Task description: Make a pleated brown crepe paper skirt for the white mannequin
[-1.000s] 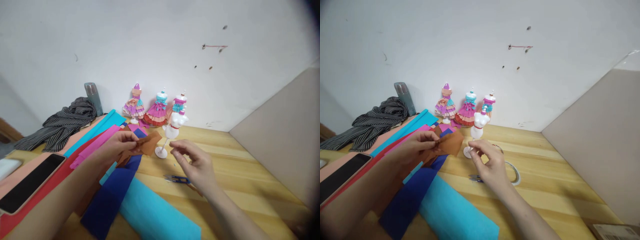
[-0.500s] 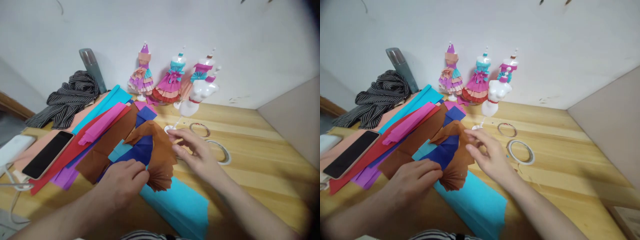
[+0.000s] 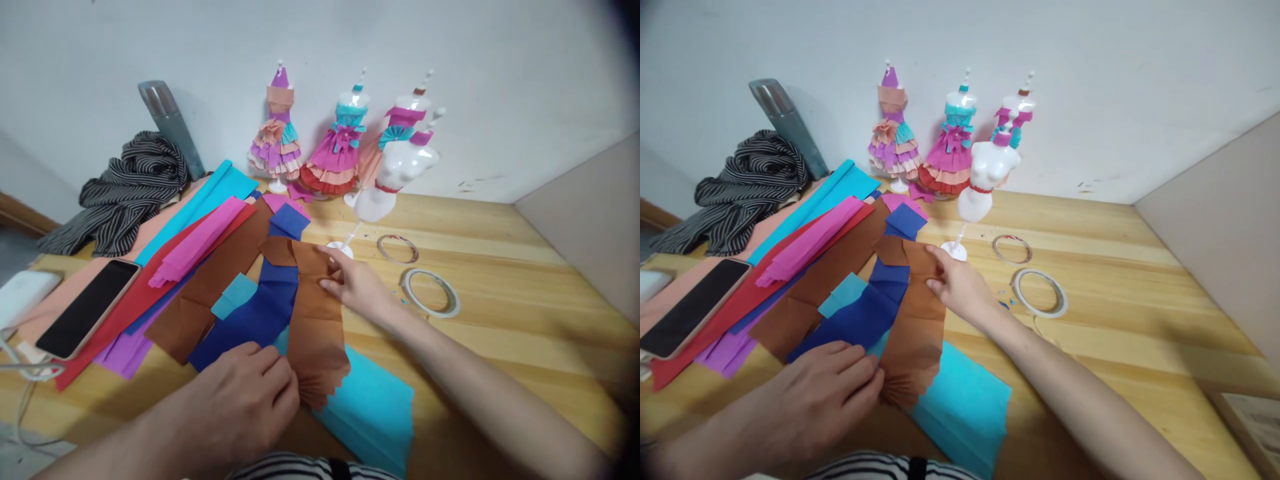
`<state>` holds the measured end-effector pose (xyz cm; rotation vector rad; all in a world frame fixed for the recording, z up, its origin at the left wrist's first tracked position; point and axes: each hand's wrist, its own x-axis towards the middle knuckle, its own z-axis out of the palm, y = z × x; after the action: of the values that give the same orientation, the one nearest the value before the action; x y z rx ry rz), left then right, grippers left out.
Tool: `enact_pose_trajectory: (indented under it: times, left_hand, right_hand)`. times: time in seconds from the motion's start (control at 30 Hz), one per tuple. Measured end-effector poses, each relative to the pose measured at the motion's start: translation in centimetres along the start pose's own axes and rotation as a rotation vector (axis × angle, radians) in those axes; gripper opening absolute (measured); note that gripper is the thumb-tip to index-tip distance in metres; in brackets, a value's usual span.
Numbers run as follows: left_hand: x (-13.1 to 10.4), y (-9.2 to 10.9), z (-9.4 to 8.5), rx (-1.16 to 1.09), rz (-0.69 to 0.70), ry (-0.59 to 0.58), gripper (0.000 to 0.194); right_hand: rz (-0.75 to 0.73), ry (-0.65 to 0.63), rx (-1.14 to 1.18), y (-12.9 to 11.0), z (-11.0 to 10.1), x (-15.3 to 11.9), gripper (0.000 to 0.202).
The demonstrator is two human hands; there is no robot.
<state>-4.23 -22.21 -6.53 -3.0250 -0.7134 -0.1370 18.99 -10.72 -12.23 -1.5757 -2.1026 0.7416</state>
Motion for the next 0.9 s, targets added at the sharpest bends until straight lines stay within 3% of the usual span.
enact_pose_trajectory:
  times: [0.13, 0.23, 0.33, 0.43, 0.53, 0.6, 0.67, 0.73, 0.9]
  left_hand:
    - [-0.1, -0.8, -1.0, 0.042, -0.071, 0.066, 0.020]
    - [0.0, -1.9, -2.4, 0.097, -0.095, 0.216, 0.027]
    - [0.0, -2.8, -3.4, 0.143, -0.131, 0.346, 0.027]
    - [-0.3, -3.5, -3.4, 0.180, -0.182, 0.417, 0.023]
    - [-0.5, -3.7, -2.3, 0.218, -0.233, 0.406, 0.018]
    - [-0.6, -3.7, -1.0, 0.244, -0.276, 0.411, 0.016]
    - [-0.7, -3.6, 0.3, 0.243, -0.318, 0.428, 0.017]
    - [-0.7, -3.4, 1.6, 0.237, -0.343, 0.416, 0.020]
    - [-0.6, -2.7, 2.7, 0.183, -0.321, 0.366, 0.023]
  right_hand:
    - [-0.092, 0.053, 0.161, -1.4, 0.0, 2.3, 0.051]
    - [-0.296, 0.229, 0.314, -4.3, -1.9, 3.6, 0.043]
    - [-0.499, 0.423, 0.309, -8.3, -4.6, 4.5, 0.035]
    - [-0.668, 0.566, 0.298, -11.2, -6.1, 5.4, 0.035]
    - [-0.717, 0.644, 0.291, -11.0, -5.3, 6.2, 0.030]
    - [-0.635, 0.597, 0.221, -9.2, -3.8, 6.3, 0.031]
    - [-0.549, 0.470, 0.165, -6.7, -1.9, 5.5, 0.039]
    - [-0.345, 0.277, 0.070, -4.3, -0.4, 3.8, 0.050]
    - [-0.148, 0.074, 0.187, -1.5, 0.5, -1.7, 0.048]
